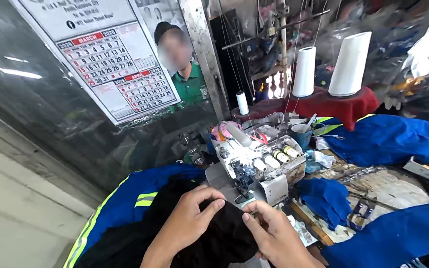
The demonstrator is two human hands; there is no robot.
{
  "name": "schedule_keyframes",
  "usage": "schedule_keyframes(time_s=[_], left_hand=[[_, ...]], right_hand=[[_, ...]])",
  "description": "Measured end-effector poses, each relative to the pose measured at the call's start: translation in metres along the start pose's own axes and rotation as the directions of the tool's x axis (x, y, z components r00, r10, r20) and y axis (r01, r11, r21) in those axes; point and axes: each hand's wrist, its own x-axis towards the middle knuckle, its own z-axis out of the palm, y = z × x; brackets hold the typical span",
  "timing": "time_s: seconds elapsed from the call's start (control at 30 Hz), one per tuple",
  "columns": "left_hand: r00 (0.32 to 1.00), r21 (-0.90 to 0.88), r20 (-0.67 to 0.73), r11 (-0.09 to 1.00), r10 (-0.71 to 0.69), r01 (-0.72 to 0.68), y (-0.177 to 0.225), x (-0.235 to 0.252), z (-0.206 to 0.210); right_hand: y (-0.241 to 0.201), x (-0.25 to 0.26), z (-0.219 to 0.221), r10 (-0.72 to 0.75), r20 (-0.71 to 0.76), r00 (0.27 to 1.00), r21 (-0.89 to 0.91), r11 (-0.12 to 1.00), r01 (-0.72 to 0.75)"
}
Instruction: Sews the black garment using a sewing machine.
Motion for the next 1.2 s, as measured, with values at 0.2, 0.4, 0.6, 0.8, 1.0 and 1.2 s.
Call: schedule_keyframes(time_s=[0.2, 0.4, 0.6, 0.8, 1.0, 1.2], left_hand=[[0.999, 0.050, -0.051, 0.999, 0.001, 0.001, 0.007, -0.006, 0.005], [0.996, 0.116, -0.061, 0.990, -0.070, 0.077, -0.003, -0.014, 0.013], [0.990, 0.212, -0.133, 0.974, -0.050, 0.078, 0.020, 0.005, 0.020], [0.972, 0.393, -0.006, 0.893, -0.235, 0.219, -0.014, 0.042, 0.035], [0.975, 0.413, 0.093, 0.899, -0.203, 0.147, -0.026, 0.055, 0.024], [0.995, 0.511, 0.007, 0.856, -0.095, 0.078, -0.038, 0.060, 0.030]], right_hand=[[-0.001, 0.002, 0.001, -0.053, -0.040, 0.998, -0.024, 0.998, 0.052], [0.006, 0.000, -0.001, -0.046, -0.109, 0.993, -0.080, 0.996, 0.037], [0.005, 0.002, -0.008, -0.058, -0.237, 0.970, -0.057, 0.997, 0.046], [0.021, 0.019, 0.007, 0.117, -0.423, 0.899, 0.079, 0.993, -0.092], [0.024, 0.026, 0.027, 0.098, -0.544, 0.833, 0.189, 0.982, 0.008], [0.026, 0.034, 0.038, 0.048, -0.618, 0.785, 0.203, 0.974, 0.100]])
